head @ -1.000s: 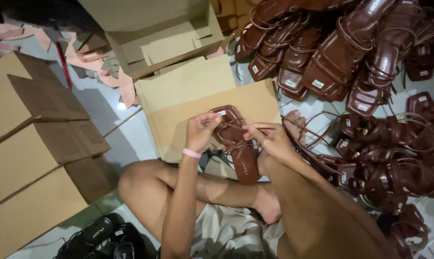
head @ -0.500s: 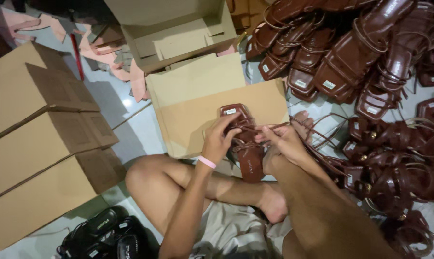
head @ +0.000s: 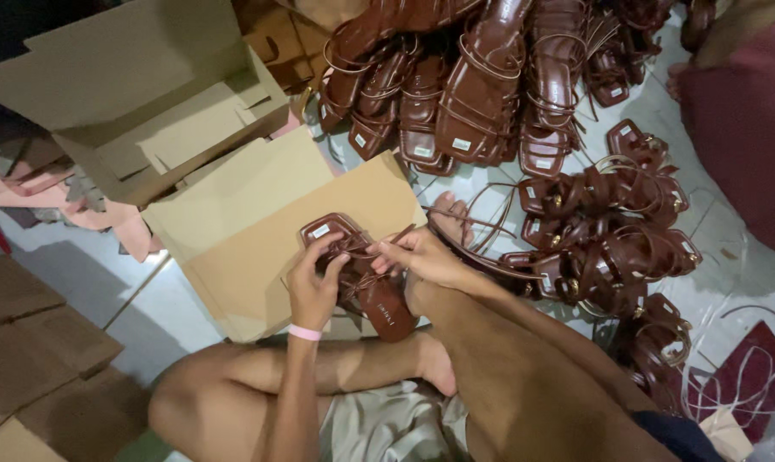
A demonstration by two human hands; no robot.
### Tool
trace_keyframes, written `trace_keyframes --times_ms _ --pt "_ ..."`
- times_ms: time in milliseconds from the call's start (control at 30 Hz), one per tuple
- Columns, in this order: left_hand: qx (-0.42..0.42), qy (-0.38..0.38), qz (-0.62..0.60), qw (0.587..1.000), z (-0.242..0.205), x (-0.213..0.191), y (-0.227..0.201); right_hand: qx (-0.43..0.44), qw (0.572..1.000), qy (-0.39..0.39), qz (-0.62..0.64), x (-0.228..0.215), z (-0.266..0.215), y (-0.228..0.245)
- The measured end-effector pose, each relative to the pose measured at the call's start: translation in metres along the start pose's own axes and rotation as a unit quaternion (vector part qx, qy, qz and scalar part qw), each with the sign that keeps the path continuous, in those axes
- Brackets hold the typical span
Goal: The person sits on the floor and ties the straps of brown sandals into bows. They handle one sandal at a time, threading the straps and securing them before moving to the next pair.
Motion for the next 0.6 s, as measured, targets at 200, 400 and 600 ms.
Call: trace_keyframes --times_ms 200,400,600 --pt "0.072 0.001 0.057 0.996 -0.001 -0.01 0.0 0.054 0.998 -0.031 0.004 0.006 0.004 -0.015" --pt "0.102 -0.047 0.05 0.992 -0.003 -0.021 -0.005 -0.022 0.994 -0.04 -0.094 0.007 0.002 0.007" --pt "0.049 -0.062 -0.018 0.997 -0.003 -0.024 -0.001 0.055 0.996 -0.037 -0.054 0.005 0.0 0.002"
Point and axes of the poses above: each hand's wrist, its own z-axis towards the middle knuckle, its own x-axis out of the palm, y = z × x, the point moved 8 cm from there along z, towards the middle knuckle, and after that the axes turned 9 degrees about -z, right-handed, at the moved point
